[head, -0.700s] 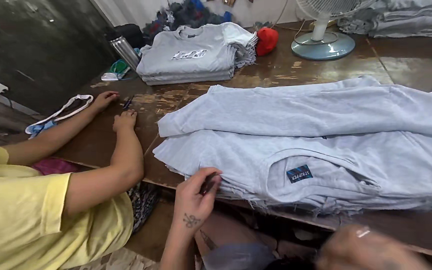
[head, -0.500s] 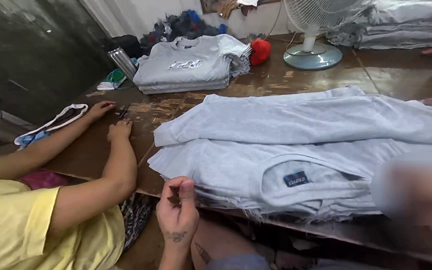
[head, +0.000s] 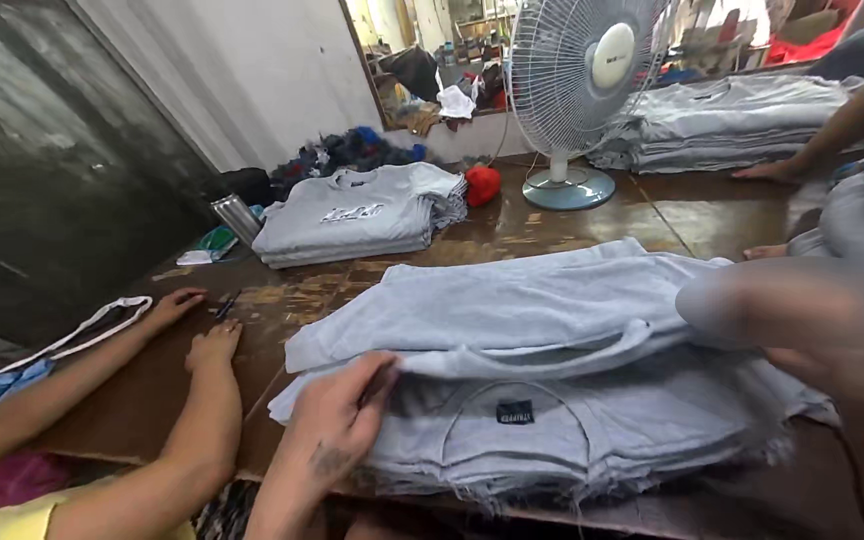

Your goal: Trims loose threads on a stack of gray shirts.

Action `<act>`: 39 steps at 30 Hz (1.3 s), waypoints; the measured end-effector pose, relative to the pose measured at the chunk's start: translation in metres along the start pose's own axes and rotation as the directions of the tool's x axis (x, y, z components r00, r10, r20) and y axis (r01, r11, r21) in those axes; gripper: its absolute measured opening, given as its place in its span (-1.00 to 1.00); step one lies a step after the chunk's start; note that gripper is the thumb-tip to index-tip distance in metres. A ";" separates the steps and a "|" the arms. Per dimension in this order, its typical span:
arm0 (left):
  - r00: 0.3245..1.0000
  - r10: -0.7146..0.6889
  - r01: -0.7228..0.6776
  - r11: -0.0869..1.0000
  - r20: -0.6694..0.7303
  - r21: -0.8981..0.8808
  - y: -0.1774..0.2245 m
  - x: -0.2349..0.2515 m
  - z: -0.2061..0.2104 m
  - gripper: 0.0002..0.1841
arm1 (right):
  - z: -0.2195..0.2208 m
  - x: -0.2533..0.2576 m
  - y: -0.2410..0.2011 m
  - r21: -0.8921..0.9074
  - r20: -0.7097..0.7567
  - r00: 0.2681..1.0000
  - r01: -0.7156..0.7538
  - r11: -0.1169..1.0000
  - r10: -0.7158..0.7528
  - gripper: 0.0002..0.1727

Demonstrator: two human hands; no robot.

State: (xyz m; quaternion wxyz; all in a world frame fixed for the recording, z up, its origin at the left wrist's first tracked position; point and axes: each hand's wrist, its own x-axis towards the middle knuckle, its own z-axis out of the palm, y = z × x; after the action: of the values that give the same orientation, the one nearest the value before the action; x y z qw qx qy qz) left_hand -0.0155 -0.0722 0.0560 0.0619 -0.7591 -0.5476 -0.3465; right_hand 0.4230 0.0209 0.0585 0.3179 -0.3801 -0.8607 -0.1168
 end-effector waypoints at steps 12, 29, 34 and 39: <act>0.781 -0.549 0.478 0.833 0.297 0.279 -0.098 0.085 0.080 -0.57 | 0.131 0.038 0.098 0.217 0.185 0.794 -0.608 0.764 0.579 -0.55; 0.844 -0.448 0.438 0.893 0.296 0.103 -0.054 0.125 0.054 -0.62 | 0.031 0.009 -0.104 0.389 0.109 0.904 0.345 0.854 -0.414 -0.44; 0.665 -0.607 0.745 0.500 0.435 -0.441 -0.040 0.144 0.101 -0.65 | 0.051 0.153 -0.073 0.128 0.688 0.722 -0.025 0.991 -0.071 -0.39; 0.623 -0.647 0.765 0.387 0.439 -0.515 -0.057 0.128 0.129 -0.63 | 0.122 0.217 -0.071 0.008 0.799 0.598 -0.115 0.993 0.063 -0.34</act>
State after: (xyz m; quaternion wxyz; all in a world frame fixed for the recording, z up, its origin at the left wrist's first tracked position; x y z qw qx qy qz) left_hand 0.0140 0.1120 0.0183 -0.4101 -0.4464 -0.6598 -0.4441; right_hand 0.2048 0.1524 0.1053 -0.0827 -0.4251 -0.8951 0.1060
